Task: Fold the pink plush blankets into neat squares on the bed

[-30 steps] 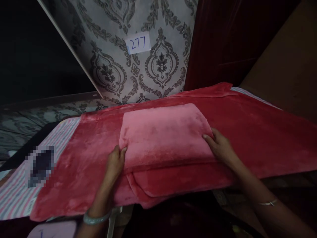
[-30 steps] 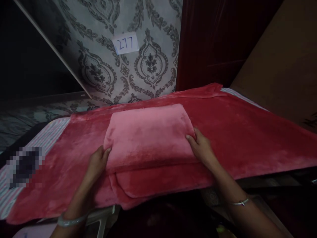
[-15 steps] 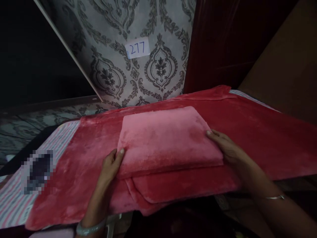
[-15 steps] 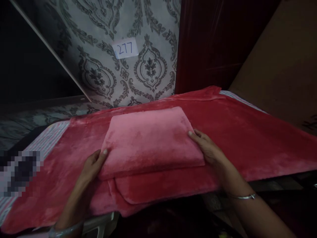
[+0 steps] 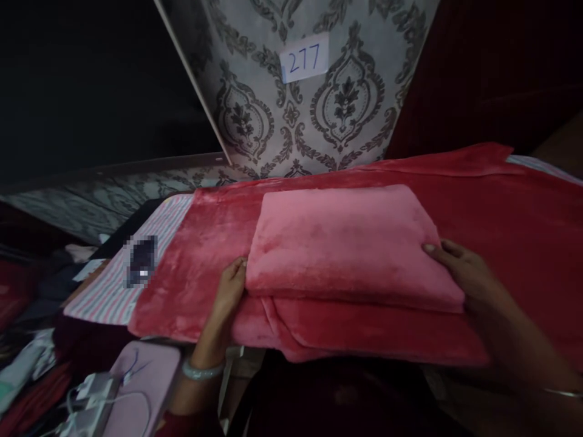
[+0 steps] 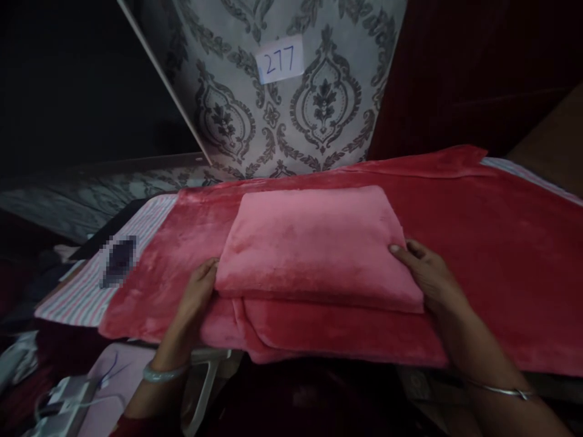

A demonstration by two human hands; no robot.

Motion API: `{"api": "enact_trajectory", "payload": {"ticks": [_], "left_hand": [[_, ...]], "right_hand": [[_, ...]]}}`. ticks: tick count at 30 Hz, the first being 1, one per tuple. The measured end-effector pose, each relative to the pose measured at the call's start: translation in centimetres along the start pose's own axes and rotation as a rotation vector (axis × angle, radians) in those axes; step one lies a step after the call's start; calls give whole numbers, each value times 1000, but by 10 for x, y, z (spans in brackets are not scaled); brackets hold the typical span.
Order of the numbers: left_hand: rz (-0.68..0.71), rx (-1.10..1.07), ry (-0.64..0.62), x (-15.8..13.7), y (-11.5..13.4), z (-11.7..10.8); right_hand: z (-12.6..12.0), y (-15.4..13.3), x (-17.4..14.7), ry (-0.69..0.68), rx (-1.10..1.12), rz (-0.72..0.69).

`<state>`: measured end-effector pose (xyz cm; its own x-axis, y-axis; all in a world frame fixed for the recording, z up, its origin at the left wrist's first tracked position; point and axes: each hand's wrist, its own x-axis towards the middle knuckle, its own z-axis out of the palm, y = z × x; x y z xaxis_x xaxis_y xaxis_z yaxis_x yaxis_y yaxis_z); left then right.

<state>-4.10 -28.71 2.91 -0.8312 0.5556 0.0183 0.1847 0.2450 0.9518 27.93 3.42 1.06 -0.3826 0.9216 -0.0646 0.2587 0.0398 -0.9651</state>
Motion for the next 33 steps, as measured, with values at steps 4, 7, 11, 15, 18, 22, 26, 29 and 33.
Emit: {"api": "enact_trajectory", "payload": {"ticks": [4, 7, 11, 15, 18, 22, 26, 29, 33], "left_hand": [[105, 83, 15, -6, -5, -3], [101, 139, 28, -10, -6, -8], [-4, 131, 1, -16, 0, -11], [45, 148, 13, -16, 7, -6], [55, 176, 15, -13, 7, -2], [36, 170, 28, -10, 0, -5], [-16, 205, -69, 3, -8, -21], [70, 295, 23, 22, 3, -28], [314, 424, 96, 54, 45, -8]], "right_hand": [[2, -6, -7, 50, -4, 64], [4, -16, -16, 54, -3, 75], [2, -30, -27, 67, -27, 133], [0, -38, -31, 18, -25, 163], [3, -34, -31, -55, 33, 62], [6, -21, -28, -23, 56, -11], [3, -15, -22, -92, 117, -33], [0, -23, -12, -99, 91, -82], [8, -47, 19, -89, 12, -96]]}}
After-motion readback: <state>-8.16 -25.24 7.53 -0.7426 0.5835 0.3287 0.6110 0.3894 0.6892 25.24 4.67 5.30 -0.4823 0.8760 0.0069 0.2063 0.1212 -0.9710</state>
